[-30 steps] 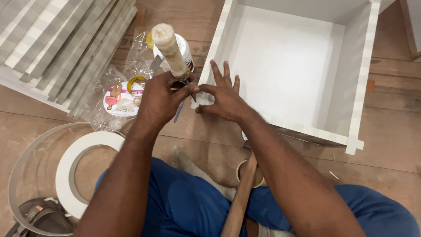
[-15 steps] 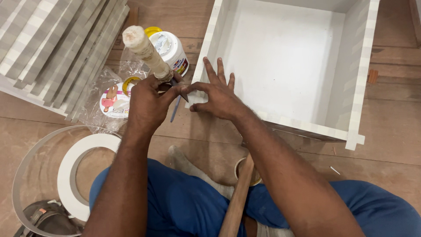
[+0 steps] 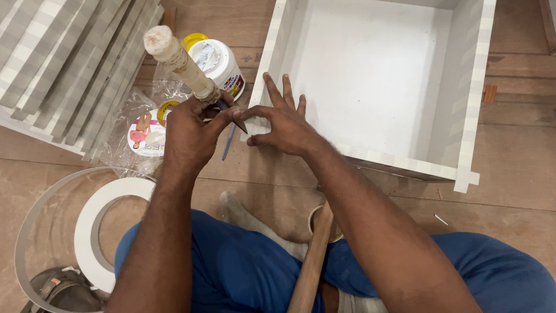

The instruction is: The person applies adhesive to the edge of a white drawer and presses a strip of edge banding onto it. They then use a hammer to tap the banding into place and apply more adhesive to the corners of the drawer.

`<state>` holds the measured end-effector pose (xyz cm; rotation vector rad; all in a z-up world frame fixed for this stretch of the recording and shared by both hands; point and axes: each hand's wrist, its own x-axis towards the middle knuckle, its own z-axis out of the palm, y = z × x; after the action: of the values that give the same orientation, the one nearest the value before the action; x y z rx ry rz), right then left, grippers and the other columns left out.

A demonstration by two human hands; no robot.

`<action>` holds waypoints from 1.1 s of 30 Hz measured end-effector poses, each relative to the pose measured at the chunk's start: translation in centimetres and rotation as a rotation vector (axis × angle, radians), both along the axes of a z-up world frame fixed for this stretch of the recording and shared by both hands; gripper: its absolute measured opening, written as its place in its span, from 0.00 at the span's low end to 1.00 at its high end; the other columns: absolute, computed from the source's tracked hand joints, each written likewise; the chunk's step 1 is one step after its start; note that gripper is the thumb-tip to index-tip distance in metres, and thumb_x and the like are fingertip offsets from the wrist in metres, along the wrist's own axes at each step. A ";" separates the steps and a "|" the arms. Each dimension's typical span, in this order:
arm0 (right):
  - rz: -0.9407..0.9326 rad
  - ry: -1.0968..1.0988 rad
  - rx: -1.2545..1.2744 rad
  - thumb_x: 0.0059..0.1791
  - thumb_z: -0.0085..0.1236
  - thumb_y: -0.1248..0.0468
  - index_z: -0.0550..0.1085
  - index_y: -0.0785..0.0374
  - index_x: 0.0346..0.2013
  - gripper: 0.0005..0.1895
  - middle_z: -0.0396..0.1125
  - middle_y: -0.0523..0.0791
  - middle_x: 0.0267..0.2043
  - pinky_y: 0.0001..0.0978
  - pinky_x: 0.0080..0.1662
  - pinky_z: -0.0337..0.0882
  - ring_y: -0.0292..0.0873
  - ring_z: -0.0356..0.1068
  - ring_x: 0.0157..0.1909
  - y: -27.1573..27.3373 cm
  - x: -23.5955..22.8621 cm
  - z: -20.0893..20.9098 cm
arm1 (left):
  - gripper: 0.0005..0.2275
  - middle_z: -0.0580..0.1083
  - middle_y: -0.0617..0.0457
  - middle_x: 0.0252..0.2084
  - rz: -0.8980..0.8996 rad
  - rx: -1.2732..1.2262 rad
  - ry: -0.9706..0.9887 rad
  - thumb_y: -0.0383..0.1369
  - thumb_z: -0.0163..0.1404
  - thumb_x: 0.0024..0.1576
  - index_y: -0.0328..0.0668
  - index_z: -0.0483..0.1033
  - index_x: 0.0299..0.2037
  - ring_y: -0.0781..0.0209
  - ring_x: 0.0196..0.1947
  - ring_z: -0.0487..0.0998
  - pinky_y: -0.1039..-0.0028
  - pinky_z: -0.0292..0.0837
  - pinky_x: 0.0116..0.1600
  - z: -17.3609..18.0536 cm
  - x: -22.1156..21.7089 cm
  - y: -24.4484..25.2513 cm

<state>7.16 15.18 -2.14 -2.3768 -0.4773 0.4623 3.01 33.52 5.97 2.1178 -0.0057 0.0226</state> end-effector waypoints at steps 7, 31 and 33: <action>0.005 0.008 0.033 0.35 0.77 0.48 0.73 0.33 0.59 0.38 0.23 0.44 0.82 0.77 0.70 0.26 0.56 0.11 0.80 -0.5 0.3 -0.6 | 0.11 0.82 0.51 0.38 -0.017 -0.004 -0.018 0.30 0.62 0.56 0.34 0.78 0.45 0.67 0.41 0.84 0.75 0.79 0.46 0.0 0.1 -0.1; -0.389 0.007 0.970 0.55 0.58 0.63 0.78 0.59 0.44 0.06 0.55 0.51 0.81 0.51 0.76 0.58 0.58 0.54 0.82 -3.5 1.1 -3.5 | 0.13 0.81 0.49 0.32 -0.010 0.055 -0.013 0.38 0.61 0.58 0.33 0.80 0.42 0.65 0.31 0.82 0.73 0.77 0.38 -0.1 -0.1 -1.7; -0.401 -0.005 1.005 0.58 0.58 0.64 0.74 0.61 0.38 0.05 0.61 0.51 0.75 0.48 0.73 0.63 0.55 0.60 0.76 -6.3 -0.3 -2.5 | 0.15 0.80 0.47 0.30 -0.024 0.006 -0.015 0.40 0.60 0.59 0.30 0.81 0.39 0.64 0.28 0.82 0.72 0.77 0.36 -0.4 0.0 -2.4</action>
<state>6.89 8.90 -4.67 -1.4340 -0.1494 -0.0022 3.00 31.16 5.58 2.1233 -0.0396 0.0239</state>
